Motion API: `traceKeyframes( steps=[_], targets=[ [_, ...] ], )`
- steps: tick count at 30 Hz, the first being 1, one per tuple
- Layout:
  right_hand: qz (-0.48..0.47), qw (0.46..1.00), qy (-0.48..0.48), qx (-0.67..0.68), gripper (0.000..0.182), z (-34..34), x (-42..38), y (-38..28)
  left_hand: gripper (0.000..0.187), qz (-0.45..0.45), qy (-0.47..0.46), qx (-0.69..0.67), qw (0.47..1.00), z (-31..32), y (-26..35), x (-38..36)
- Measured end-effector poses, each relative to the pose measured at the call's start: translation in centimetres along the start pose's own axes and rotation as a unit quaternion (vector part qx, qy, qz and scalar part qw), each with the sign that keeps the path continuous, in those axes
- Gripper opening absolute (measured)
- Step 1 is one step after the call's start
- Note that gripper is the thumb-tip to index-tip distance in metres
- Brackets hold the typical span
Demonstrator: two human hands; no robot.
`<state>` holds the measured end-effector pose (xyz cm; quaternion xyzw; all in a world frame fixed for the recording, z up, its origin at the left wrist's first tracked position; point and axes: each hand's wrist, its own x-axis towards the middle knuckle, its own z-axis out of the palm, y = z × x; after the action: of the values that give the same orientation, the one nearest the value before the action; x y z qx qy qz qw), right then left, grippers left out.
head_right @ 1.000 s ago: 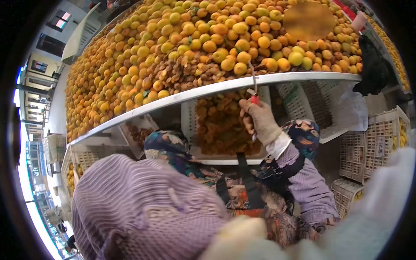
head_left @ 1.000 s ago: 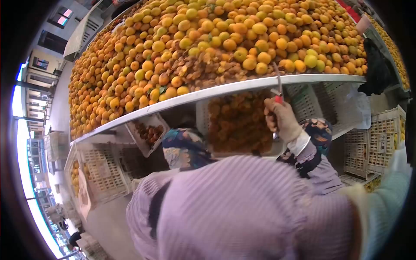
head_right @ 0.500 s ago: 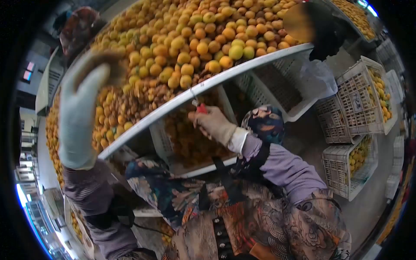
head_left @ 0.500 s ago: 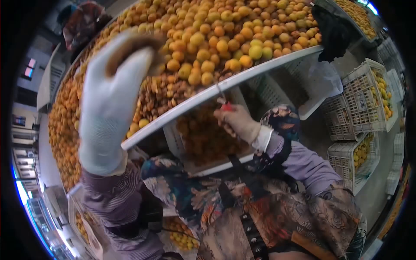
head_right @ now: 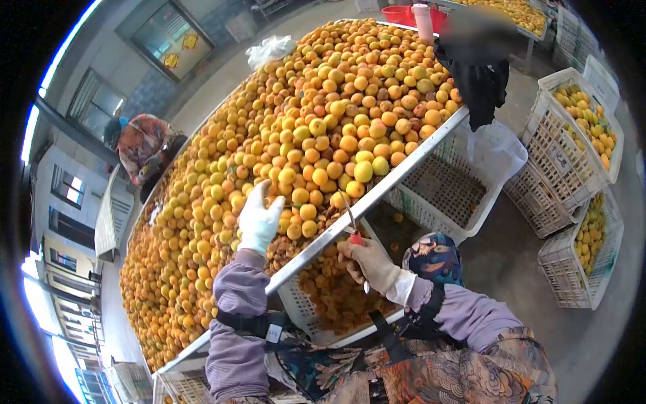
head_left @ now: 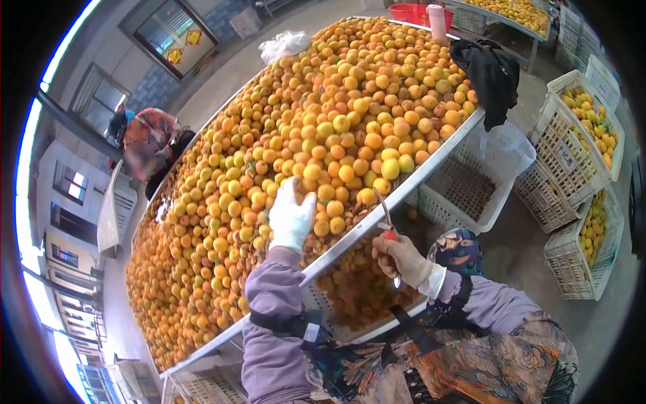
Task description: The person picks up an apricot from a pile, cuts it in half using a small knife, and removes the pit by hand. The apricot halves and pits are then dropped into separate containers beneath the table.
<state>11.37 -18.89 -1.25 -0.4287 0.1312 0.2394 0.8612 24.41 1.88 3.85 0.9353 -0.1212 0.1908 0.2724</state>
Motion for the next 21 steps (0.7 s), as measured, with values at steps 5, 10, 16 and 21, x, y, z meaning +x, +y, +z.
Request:
traceKeyframes(
  steps=[5, 10, 16, 21],
  targets=[
    [-0.019, 0.999, 0.005, -0.03, 0.025, -1.0, -0.3, -0.6, 0.056, 0.03, -0.046, 0.145, 0.988, 5.0, -0.8, 3.6],
    [0.002, 0.996, 0.009, -0.085, 0.016, -1.1, -0.3, -1.3, 0.052, 0.021, -0.08, 0.204, 0.975, 6.4, -1.8, 5.2],
    [-0.028, 0.995, -0.037, -0.084, 0.029, -1.0, -0.5, -1.0, 0.045, -0.116, -0.047, -0.352, 0.927, 1.9, 0.0, 1.8],
    [-0.059, 0.984, -0.124, -0.112, 0.037, -0.6, -0.9, 0.0, 0.048, -0.205, -0.081, -0.657, 0.721, -2.2, 4.1, -7.1]
  ],
)
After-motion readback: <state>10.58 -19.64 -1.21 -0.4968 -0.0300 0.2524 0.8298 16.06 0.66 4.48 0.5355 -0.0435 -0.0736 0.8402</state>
